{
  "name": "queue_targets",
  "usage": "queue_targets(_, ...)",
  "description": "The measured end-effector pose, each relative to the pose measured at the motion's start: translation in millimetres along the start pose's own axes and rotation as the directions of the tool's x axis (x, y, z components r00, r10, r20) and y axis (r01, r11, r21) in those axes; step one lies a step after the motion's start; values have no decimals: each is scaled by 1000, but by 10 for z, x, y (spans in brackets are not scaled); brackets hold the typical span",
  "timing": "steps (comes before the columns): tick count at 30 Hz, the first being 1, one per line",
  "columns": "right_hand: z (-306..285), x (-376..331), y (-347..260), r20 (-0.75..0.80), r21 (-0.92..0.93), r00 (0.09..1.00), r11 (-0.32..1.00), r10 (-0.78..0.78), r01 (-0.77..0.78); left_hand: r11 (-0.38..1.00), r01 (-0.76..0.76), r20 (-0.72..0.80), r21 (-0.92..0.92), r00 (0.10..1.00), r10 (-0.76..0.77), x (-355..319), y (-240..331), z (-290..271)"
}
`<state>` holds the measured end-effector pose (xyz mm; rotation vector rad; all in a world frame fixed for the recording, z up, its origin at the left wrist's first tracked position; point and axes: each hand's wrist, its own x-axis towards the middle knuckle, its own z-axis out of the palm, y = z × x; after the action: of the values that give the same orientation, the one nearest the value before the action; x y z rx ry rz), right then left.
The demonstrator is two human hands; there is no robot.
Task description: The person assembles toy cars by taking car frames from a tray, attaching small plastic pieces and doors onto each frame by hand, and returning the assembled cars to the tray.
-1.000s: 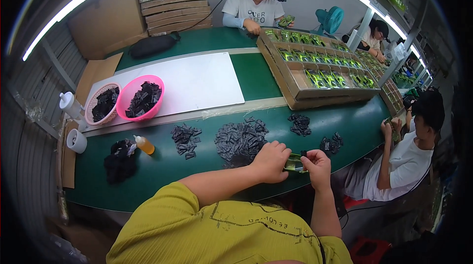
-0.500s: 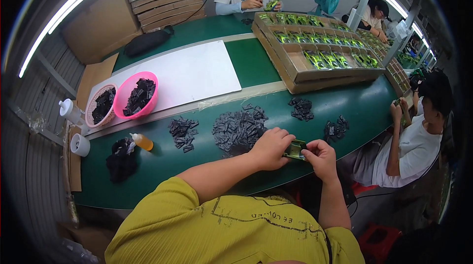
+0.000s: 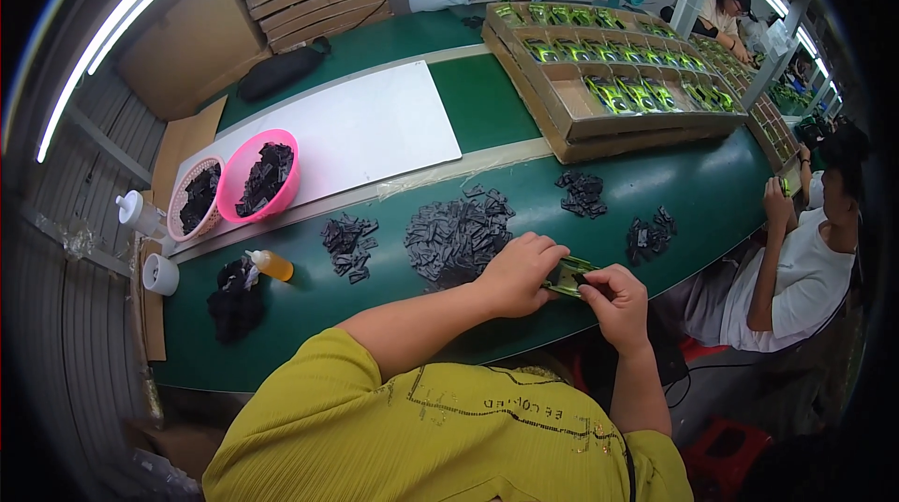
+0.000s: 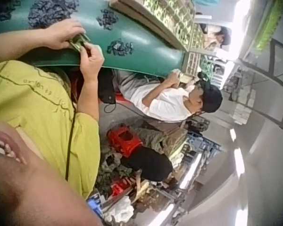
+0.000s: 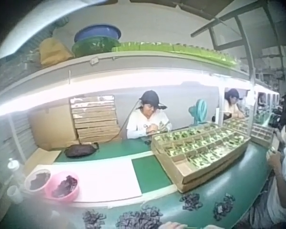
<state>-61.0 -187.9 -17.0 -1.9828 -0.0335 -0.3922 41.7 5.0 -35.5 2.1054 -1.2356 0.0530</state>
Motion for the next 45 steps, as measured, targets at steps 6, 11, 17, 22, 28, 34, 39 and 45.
queue_targets(6, -92, 34, -105, 20, -296, 976, 932, -215, 211, 999, -37, -22, -36, 999, 36, 74, -60, 54)
queue_targets(11, -17, 71, -97, 123, -369, 954, 880, -274, 300, 997, -75, -54, -22, 996, 73, 28, -108, -52)
queue_targets(17, 49, 86, 19, 205, -497, 927, 782, -315, 376, 996, -85, -71, -8, 994, 84, 64, -111, 38)
queue_targets(22, 80, 144, 9, 281, -525, 918, 757, -278, 390, 996, -87, -62, 12, 994, 87, 42, -95, 29)
queue_targets(28, 69, 181, -70, 363, -600, 898, 676, -247, 428, 997, -81, -71, 20, 994, 82, 38, -98, 39)
queue_targets(34, 77, 167, -79, 378, -594, 892, 673, -250, 440, 995, -99, -60, 32, 993, 100, 30, -75, 39)
queue_targets(39, 105, 237, -71, 401, -631, 897, 654, -186, 418, 997, -82, -73, -2, 994, 81, 74, -106, 36)
queue_targets(45, 62, 418, -104, 443, -468, 862, 757, -245, 456, 998, -53, -92, -15, 994, 52, 120, -89, -84)
